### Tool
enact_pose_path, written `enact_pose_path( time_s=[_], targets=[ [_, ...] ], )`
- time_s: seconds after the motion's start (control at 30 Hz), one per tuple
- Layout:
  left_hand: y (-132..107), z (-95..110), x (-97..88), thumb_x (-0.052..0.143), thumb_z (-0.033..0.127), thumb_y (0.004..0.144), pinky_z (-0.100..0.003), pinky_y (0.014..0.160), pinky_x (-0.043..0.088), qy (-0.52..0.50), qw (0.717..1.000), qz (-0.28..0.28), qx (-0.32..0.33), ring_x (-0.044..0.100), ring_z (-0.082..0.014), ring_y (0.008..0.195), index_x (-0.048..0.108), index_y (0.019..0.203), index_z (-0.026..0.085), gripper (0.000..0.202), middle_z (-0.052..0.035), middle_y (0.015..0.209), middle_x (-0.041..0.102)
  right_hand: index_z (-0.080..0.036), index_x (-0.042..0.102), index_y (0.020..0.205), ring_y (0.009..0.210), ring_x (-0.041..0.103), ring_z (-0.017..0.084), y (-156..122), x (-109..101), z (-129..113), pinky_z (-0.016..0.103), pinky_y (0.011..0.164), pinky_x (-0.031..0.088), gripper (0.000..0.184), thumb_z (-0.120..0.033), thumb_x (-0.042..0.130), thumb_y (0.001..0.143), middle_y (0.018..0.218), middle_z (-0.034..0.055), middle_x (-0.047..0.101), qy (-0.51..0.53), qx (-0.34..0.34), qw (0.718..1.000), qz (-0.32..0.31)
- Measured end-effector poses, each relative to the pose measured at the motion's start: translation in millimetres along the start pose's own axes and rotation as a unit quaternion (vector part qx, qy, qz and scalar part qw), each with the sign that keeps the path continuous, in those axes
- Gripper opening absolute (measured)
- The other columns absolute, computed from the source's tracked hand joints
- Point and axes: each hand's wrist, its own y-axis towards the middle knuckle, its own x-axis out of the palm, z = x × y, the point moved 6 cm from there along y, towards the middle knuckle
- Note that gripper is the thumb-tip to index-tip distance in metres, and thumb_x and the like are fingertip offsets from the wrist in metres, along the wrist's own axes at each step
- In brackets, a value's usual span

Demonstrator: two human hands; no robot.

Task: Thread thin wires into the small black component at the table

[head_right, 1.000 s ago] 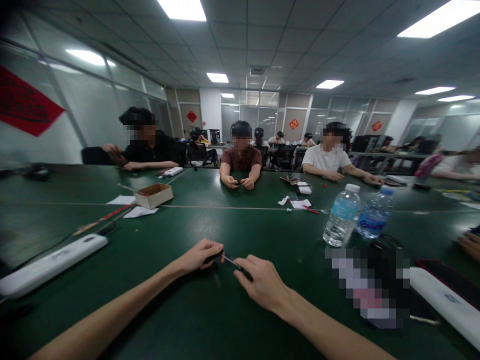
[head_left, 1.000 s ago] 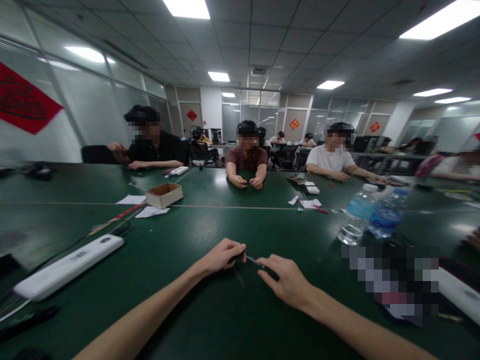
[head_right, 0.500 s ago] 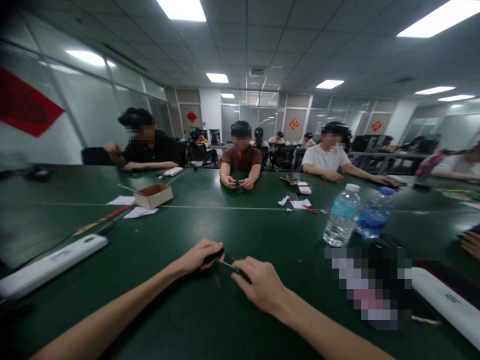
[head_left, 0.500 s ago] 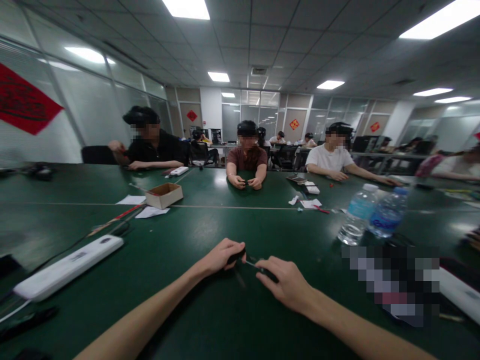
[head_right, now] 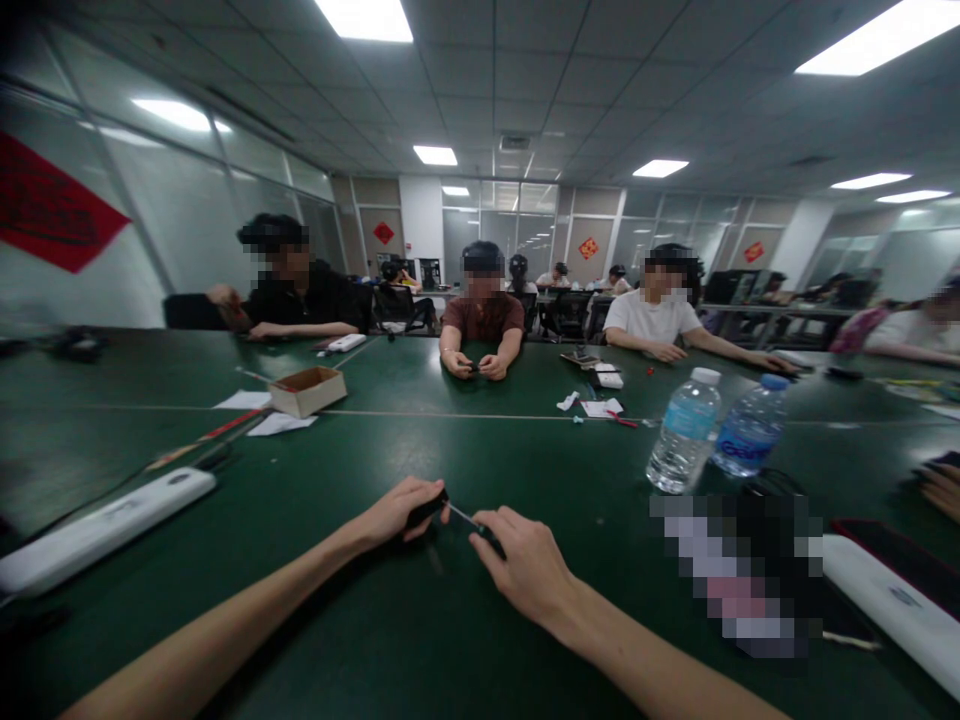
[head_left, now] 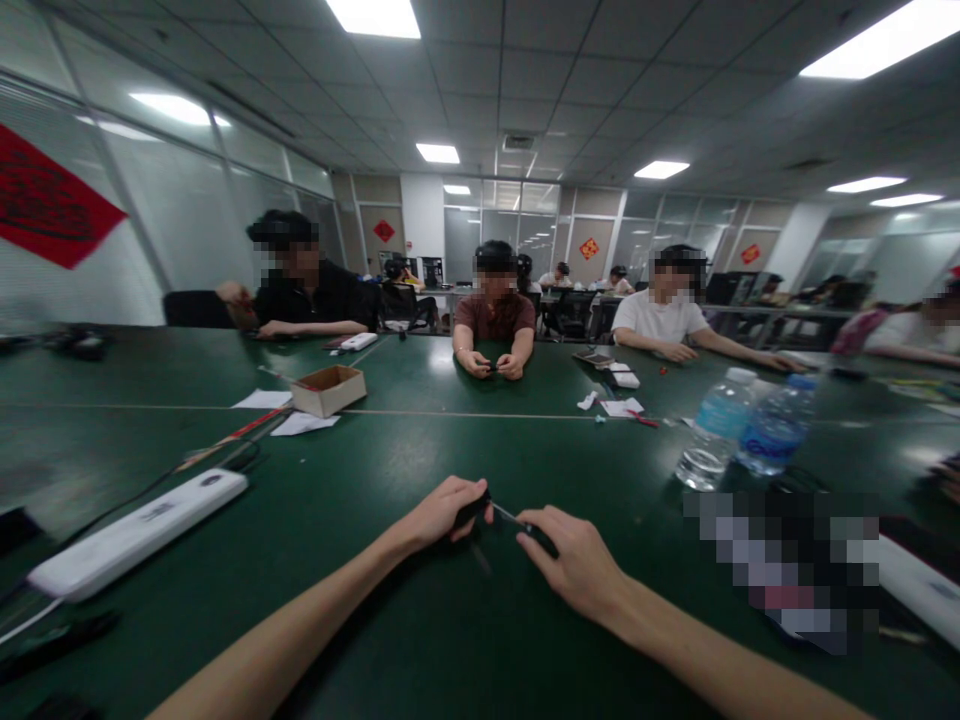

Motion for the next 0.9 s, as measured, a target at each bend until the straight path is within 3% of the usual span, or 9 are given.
enact_pose_path(
  time_s=[0.43,0.63,0.77,0.9],
  targets=[
    [0.1,-3.4,2.2,0.028,0.061,0.091,-0.02,0.039,0.02,0.005,1.0,0.002,-0.025,0.029,-0.0079,0.037,0.064,0.084,0.01,0.062,0.0057,0.045,0.035,-0.022,0.057,0.118,0.076,0.059,0.016,-1.0,4.4,2.1,0.028,0.068,0.05,0.025,-0.028,0.05,0.095,0.096,0.0044,0.06,-0.038,-0.011,0.999,0.013],
    [0.6,-3.8,2.3,0.027,0.062,0.091,-0.02,0.044,0.027,0.049,0.998,0.036,-0.024,0.037,-0.01,0.047,0.064,0.08,0.012,0.063,0.0026,0.055,0.041,-0.022,0.054,0.124,0.073,0.058,0.016,-3.3,5.2,0.5,0.028,0.063,0.048,0.029,-0.028,0.045,0.097,0.096,0.0066,0.059,-0.091,-0.029,0.995,0.019],
    [-1.8,-0.1,2.4,0.026,0.059,0.093,-0.021,0.046,0.027,0.068,0.997,0.024,-0.018,0.038,-0.0103,0.048,0.064,0.079,0.013,0.062,0.0027,0.054,0.041,-0.022,0.052,0.126,0.069,0.057,0.015,-4.7,4.9,-1.9,0.025,0.058,0.045,0.03,-0.026,0.044,0.097,0.095,0.0061,0.059,-0.109,-0.046,0.993,0.006],
    [-5.4,3.4,5.9,0.028,0.057,0.093,-0.022,0.047,0.026,0.075,0.997,-0.022,-0.018,0.036,-0.0102,0.046,0.065,0.076,0.012,0.06,0.003,0.051,0.04,-0.021,0.052,0.127,0.067,0.055,0.014,-8.1,3.3,-3.8,0.025,0.056,0.042,0.031,-0.025,0.041,0.097,0.094,0.0061,0.059,-0.123,-0.078,0.989,-0.015]
  ],
)
